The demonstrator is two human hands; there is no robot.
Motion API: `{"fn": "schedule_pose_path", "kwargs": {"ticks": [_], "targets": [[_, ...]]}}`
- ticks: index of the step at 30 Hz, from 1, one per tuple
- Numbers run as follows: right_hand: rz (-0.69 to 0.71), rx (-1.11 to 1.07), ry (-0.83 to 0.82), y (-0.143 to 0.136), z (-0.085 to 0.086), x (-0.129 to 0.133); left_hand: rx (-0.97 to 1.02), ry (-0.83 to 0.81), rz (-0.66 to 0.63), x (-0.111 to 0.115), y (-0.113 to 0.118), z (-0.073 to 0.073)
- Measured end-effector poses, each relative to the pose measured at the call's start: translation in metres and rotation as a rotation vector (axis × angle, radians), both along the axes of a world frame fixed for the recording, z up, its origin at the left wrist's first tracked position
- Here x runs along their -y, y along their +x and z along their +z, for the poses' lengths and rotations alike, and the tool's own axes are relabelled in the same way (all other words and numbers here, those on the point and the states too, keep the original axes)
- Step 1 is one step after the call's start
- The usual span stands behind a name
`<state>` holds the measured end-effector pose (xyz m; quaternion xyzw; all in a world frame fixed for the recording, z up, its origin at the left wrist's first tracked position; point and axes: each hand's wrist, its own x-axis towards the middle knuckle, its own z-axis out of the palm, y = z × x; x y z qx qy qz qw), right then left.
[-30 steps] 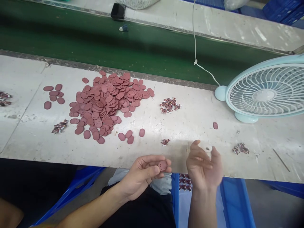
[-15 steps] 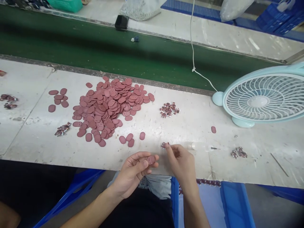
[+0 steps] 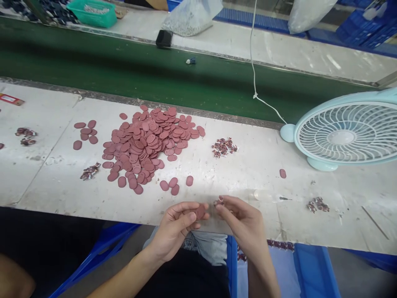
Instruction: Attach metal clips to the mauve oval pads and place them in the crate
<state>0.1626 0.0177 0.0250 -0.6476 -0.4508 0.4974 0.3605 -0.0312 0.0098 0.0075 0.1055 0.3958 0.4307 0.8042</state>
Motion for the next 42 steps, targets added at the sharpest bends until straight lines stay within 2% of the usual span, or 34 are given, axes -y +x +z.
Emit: {"fn": "schedule_pose_path", "kwargs": {"ticks": [2,5,12,18,34,39,42], "targets": [[0.034,-0.221,-0.017,0.001,0.008,0.012,-0.01,0.014,-0.003,0.0,0.001,0.001],[0.088,-0.377,-0.038,0.001,0.017,0.024,-0.053,0.066,-0.02,0.0,0.005,0.003],[-0.017,-0.325,-0.034,-0.014,0.021,0.024,-0.13,0.204,-0.042,0.003,0.01,0.002],[-0.005,-0.309,-0.052,-0.018,0.028,0.019,-0.171,0.169,-0.023,0.007,0.012,0.001],[-0.02,-0.402,-0.075,-0.013,0.016,0.022,-0.215,0.129,-0.036,0.004,0.021,0.005],[-0.076,-0.415,-0.067,-0.015,0.012,0.023,-0.24,0.128,-0.025,0.006,0.025,0.003],[-0.117,-0.467,-0.051,-0.014,0.004,0.026,-0.247,0.167,-0.048,0.006,0.027,0.001]]}}
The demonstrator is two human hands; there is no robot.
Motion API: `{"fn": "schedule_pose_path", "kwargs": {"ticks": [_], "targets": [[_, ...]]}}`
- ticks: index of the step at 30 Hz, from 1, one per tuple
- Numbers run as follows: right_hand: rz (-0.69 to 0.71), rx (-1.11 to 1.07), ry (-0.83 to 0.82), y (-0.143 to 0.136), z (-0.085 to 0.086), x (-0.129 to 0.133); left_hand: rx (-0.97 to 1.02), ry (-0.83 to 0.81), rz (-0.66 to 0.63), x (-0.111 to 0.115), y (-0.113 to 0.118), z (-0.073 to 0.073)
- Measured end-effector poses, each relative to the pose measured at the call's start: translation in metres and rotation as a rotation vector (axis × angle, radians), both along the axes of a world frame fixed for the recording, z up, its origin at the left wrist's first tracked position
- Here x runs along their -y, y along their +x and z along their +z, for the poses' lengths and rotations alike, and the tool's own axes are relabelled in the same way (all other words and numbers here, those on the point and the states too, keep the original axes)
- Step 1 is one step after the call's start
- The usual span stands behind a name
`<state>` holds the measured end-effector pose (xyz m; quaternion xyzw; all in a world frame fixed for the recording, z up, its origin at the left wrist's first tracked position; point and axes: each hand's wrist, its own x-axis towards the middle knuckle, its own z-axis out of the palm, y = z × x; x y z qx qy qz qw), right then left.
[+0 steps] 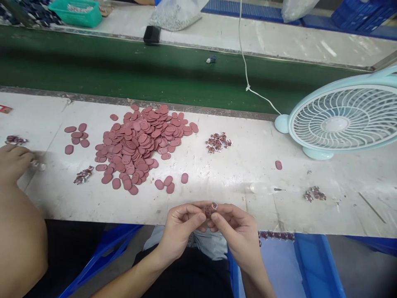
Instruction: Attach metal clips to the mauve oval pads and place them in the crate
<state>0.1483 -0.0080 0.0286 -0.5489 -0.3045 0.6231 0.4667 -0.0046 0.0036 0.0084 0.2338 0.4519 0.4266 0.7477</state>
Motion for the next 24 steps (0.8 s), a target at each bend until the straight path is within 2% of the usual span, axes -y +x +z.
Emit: {"fn": "schedule_pose_path", "kwargs": {"ticks": [3,5,7,9,11,14,16,18,20,24], "targets": [[-0.069,-0.078,0.018,0.007,-0.012,0.01,-0.105,0.105,-0.077,-0.007,-0.009,0.0],[-0.158,-0.089,0.021,0.018,-0.017,0.022,-0.327,0.267,-0.121,-0.019,-0.023,0.001],[-0.265,-0.055,0.033,0.036,-0.018,0.038,-0.651,0.521,-0.17,-0.039,-0.042,0.0],[-0.377,-0.002,0.079,0.059,-0.017,0.057,-0.919,0.774,-0.281,-0.061,-0.06,-0.006],[-0.519,0.087,0.132,0.088,-0.016,0.079,-1.124,0.951,-0.423,-0.081,-0.074,-0.016],[-0.776,0.314,0.14,0.134,-0.025,0.114,-1.249,1.132,-0.554,-0.098,-0.083,-0.03],[-0.886,0.451,0.09,0.162,-0.043,0.137,-1.293,1.189,-0.591,-0.101,-0.084,-0.033],[-0.91,0.553,-0.001,0.185,-0.069,0.158,-1.346,1.224,-0.607,-0.102,-0.083,-0.03],[-0.851,0.643,-0.129,0.199,-0.1,0.177,-1.406,1.257,-0.608,-0.101,-0.079,-0.023],[-0.62,0.807,-0.366,0.21,-0.163,0.203,-1.479,1.293,-0.624,-0.101,-0.071,-0.013]]}}
